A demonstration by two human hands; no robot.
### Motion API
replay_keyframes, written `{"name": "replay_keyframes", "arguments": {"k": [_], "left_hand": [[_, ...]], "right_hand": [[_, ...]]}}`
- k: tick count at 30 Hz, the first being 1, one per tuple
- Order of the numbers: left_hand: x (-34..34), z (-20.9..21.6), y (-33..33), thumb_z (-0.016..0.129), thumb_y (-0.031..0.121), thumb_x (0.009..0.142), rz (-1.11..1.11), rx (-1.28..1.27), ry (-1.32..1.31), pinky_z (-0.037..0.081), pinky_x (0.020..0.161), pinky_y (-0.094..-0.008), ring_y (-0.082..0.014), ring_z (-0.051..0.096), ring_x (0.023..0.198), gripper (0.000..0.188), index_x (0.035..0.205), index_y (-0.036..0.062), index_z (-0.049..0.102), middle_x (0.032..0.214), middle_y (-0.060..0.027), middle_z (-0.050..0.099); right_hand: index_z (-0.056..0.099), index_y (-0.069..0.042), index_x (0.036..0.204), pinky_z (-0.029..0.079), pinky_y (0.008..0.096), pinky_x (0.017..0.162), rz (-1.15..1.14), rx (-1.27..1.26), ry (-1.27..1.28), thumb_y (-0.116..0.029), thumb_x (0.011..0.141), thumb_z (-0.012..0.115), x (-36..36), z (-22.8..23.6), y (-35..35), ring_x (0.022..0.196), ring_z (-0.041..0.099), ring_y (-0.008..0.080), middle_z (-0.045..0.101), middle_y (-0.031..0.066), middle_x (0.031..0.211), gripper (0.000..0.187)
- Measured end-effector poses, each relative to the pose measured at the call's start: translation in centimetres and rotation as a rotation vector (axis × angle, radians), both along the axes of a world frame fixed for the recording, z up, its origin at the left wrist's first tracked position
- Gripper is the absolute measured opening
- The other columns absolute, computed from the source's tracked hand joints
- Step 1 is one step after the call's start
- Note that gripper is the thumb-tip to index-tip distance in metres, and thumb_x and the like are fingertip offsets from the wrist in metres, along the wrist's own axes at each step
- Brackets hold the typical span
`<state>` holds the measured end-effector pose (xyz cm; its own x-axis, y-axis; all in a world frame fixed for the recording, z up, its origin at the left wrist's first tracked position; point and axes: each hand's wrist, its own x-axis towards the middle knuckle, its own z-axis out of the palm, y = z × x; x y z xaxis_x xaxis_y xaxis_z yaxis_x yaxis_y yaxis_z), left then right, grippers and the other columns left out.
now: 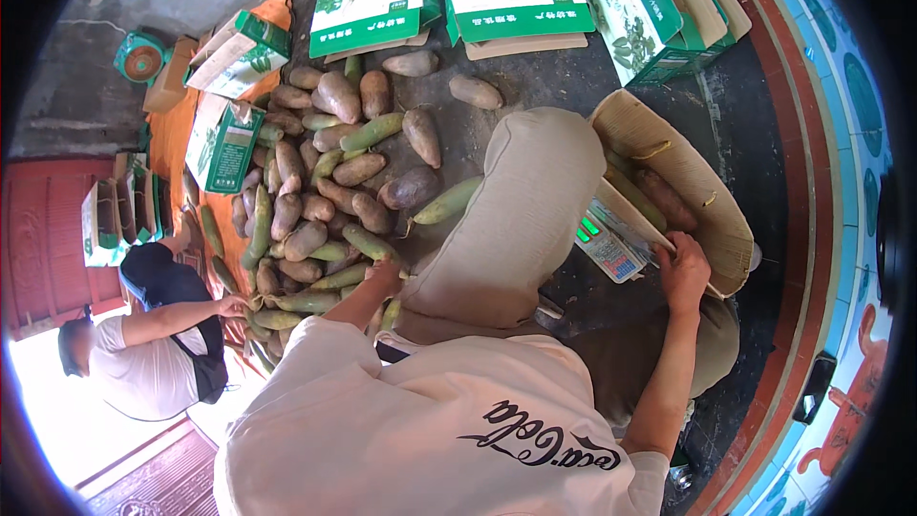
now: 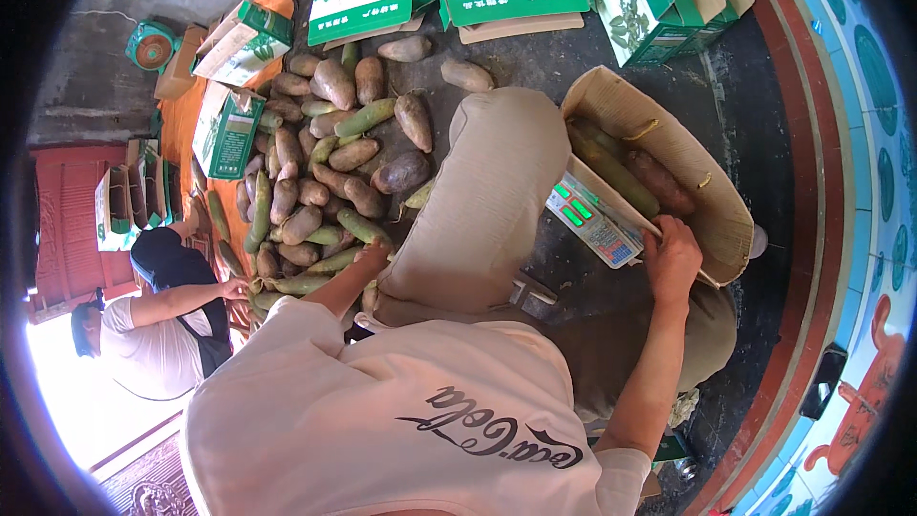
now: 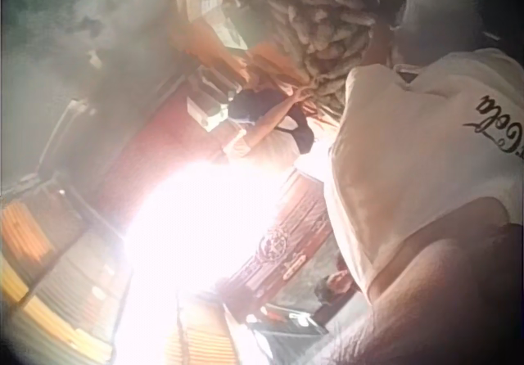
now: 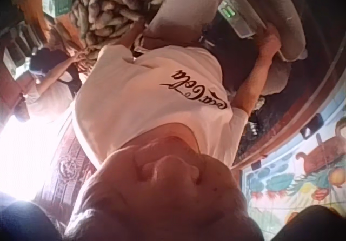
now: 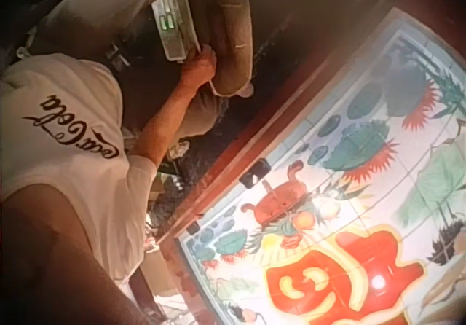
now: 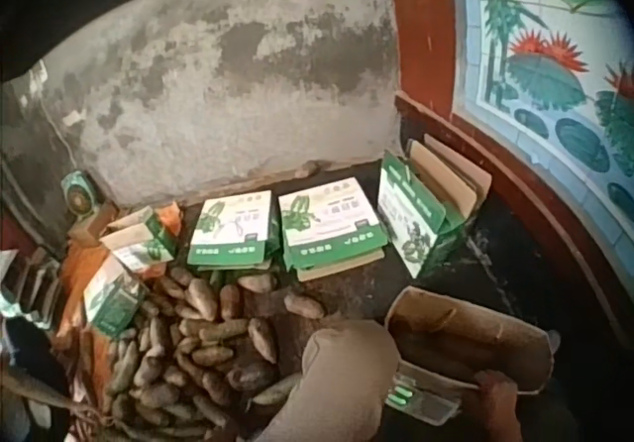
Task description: Picking up large root vegetables from a pile on the floor, weighing them on a digital scale, and placing them into cardboard boxes.
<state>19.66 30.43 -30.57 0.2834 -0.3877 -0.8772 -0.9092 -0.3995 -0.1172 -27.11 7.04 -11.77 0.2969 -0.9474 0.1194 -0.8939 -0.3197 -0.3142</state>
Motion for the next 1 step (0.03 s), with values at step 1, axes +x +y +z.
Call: {"name": "replay_keyframes", "arguments": {"k": [1], "left_hand": [[-0.29,-0.53,0.1,0.066,0.024,0.075,-0.007,0.054,0.006,0.038,0.103,-0.0443,-0.0321,0.039,0.128,0.065,0.135,0.0202,0.044,0.148,-0.0117,0.022]], "right_hand": [[0.06,-0.007,0.089,0.047,0.0388,0.068,-0.005,0.01,0.004,-0.012,0.071,0.071,-0.02,0.05,0.03,0.078,0.06,0.0298,0.061,0.0109,0.082,0.021]]}}
